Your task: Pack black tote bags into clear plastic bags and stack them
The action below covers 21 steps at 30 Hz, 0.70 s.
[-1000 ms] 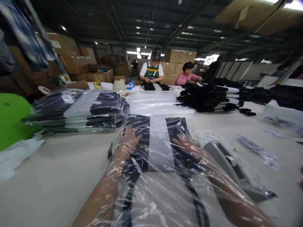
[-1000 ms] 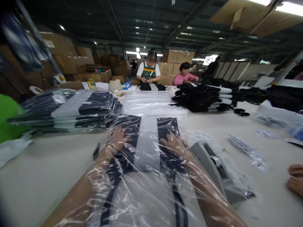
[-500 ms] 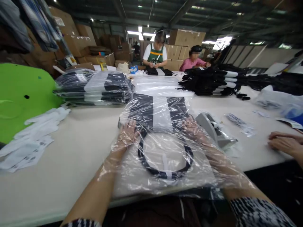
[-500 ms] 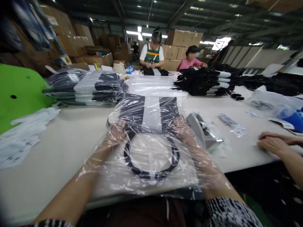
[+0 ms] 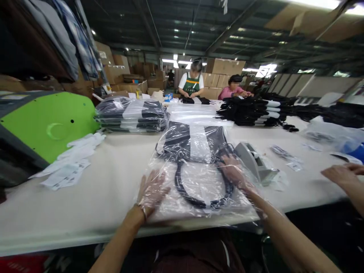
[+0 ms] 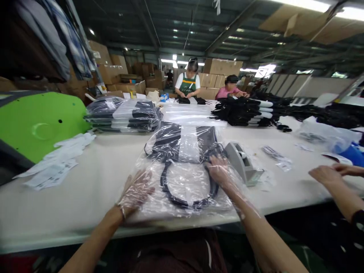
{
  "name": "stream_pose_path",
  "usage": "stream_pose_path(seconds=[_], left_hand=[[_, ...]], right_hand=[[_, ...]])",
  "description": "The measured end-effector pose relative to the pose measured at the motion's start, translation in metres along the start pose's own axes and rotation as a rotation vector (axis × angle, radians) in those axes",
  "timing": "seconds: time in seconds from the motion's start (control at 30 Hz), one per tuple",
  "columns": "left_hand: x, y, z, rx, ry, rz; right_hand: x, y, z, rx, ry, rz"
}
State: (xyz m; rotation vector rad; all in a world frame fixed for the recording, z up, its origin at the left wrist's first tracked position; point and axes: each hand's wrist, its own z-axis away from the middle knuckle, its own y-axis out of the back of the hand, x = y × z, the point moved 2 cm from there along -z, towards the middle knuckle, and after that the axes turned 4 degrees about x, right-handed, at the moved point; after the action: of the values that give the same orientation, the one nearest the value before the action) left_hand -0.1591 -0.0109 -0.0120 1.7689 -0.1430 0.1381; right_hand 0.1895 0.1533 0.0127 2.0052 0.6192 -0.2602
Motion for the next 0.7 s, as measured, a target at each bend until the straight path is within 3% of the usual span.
stream_pose_path(seconds=[0.07, 0.17, 0.23, 0.3, 0.4, 0.6, 0.7], left_hand=[[0.025, 0.003, 0.011, 0.023, -0.083, 0.024], [0.070, 0.000, 0.022, 0.114, -0.361, 0.127], [0.094, -0.006, 0.023, 0.122, -0.494, 0.219], [0.108, -0.011, 0.020, 0.124, -0.537, 0.282], [0.118, -0.015, 0.012, 0.140, -0.559, 0.344], [0.121, -0.019, 0.003, 0.106, -0.600, 0.374], [0.124, -0.013, 0.001, 0.098, -0.622, 0.414]], right_hand=[[-0.028, -0.001, 0.026, -0.144, 0.144, -0.031], [-0.063, -0.007, 0.058, -0.316, 0.254, -0.054], [-0.079, -0.011, 0.066, -0.453, 0.243, -0.068], [-0.088, -0.015, 0.066, -0.592, 0.189, -0.097], [-0.088, -0.017, 0.058, -0.691, 0.137, -0.125], [-0.078, -0.017, 0.051, -0.681, 0.133, -0.093], [-0.082, -0.017, 0.052, -0.712, 0.145, -0.122]])
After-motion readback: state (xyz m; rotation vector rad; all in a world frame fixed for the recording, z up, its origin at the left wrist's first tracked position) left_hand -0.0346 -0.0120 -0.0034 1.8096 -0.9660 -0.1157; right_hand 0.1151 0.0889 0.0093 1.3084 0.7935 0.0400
